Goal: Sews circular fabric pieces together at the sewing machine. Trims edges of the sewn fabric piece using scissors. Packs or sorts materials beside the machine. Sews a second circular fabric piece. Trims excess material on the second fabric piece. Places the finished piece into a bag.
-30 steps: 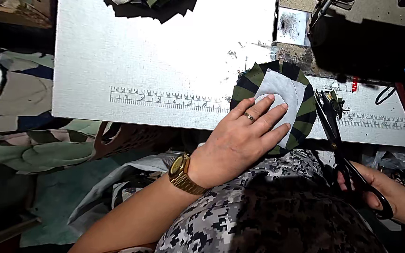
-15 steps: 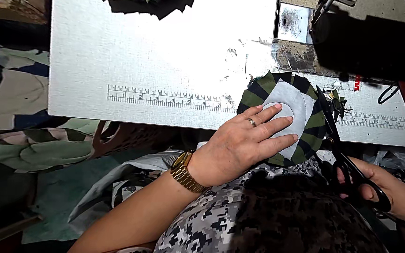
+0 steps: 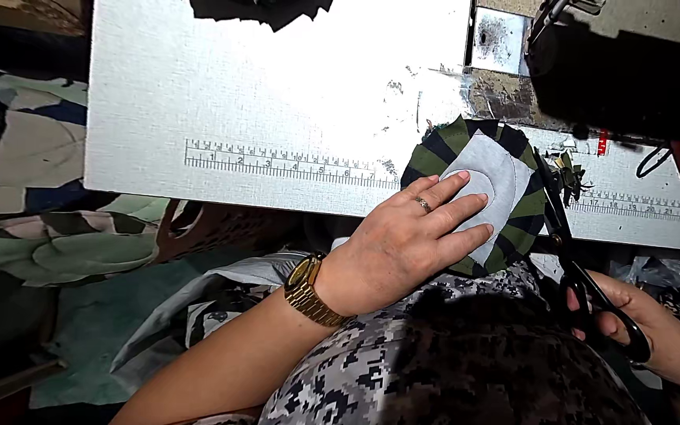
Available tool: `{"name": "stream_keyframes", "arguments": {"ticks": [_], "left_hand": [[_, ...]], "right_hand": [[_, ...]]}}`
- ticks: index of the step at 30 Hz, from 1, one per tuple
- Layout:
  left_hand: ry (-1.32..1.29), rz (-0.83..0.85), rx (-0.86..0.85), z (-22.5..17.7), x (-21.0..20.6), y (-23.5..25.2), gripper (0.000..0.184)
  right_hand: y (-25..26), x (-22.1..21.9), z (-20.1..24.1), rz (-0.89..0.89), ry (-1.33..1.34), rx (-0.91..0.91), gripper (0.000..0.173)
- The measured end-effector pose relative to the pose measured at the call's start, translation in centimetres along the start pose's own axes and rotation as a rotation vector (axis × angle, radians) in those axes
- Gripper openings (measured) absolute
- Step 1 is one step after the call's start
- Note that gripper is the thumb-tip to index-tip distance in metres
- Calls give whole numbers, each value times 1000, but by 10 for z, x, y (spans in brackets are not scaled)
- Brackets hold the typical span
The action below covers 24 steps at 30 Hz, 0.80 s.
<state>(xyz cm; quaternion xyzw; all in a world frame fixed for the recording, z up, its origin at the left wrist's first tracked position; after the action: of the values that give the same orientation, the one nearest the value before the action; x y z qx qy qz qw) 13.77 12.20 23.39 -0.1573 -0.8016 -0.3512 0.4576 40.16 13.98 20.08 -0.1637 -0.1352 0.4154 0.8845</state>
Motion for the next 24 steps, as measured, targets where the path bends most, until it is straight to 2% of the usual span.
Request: {"name": "stream_keyframes", "arguments": {"ticks": [3, 7, 17, 22, 24], "left_hand": [[-26, -2, -24, -4, -2, -2, 30], [-49, 4, -39, -7, -3, -3, 30], [-57, -16, -26, -3, -2, -3, 30], [-41, 37, 66, 18, 13, -2, 32], [-60, 124, 117, 27, 21, -3, 40]], "right_hand": [[2, -1, 0, 82, -93, -16, 63], [6, -2, 0, 111, -115, -16, 67], [-1, 0, 4, -86, 58, 9, 36], [-2, 9, 1, -100, 77, -13, 39], [-4, 12, -2, -50, 90, -39, 46]]}}
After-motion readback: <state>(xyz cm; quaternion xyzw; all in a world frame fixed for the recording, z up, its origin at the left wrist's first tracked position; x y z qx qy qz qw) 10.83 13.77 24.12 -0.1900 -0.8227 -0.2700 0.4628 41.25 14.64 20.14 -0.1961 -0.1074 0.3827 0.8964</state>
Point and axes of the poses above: each hand's wrist, its own y-axis towards the middle knuckle, its own x-axis out of the back of the hand, z = x × y, the point moved 7 cm from there along y, towards the middle knuckle, and after that the axes turned 2 degrees about -x, right-handed, at the moved point
